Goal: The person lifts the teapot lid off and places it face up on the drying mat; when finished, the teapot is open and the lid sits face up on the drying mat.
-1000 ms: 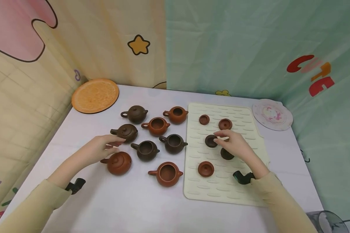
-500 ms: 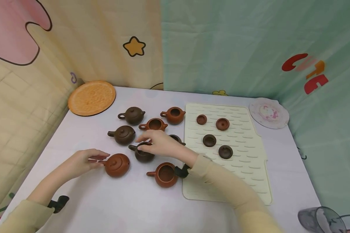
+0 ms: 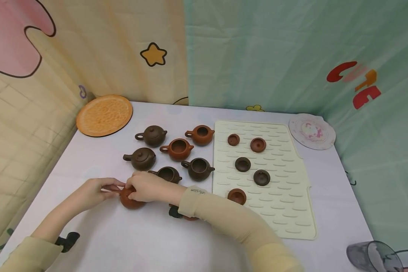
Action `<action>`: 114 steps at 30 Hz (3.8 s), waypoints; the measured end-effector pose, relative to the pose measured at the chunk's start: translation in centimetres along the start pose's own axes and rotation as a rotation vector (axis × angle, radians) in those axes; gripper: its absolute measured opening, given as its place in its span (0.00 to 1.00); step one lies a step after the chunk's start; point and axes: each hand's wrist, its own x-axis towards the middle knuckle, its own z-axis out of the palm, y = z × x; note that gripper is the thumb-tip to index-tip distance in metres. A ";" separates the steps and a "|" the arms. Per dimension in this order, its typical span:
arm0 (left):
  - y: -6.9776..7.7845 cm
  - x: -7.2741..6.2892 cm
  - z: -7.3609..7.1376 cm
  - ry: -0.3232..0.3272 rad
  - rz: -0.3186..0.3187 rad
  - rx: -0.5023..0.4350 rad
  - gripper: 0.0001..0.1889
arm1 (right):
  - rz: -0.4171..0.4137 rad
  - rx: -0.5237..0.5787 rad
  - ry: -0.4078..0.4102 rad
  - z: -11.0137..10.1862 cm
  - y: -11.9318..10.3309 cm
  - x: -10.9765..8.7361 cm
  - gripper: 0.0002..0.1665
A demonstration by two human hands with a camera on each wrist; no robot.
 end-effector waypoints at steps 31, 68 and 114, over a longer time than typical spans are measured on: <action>0.2 0.6 -0.1 -0.055 -0.065 -0.013 0.11 | 0.252 0.764 0.124 -2.3 2.9 -3.8 0.09; -0.1 0.7 0.1 -0.045 -0.053 0.020 0.12 | 0.492 1.195 0.396 0.5 20.7 -31.5 0.36; 0.0 0.2 0.0 -0.045 -0.090 -0.013 0.13 | 0.616 0.631 0.297 1.3 19.8 -31.3 0.22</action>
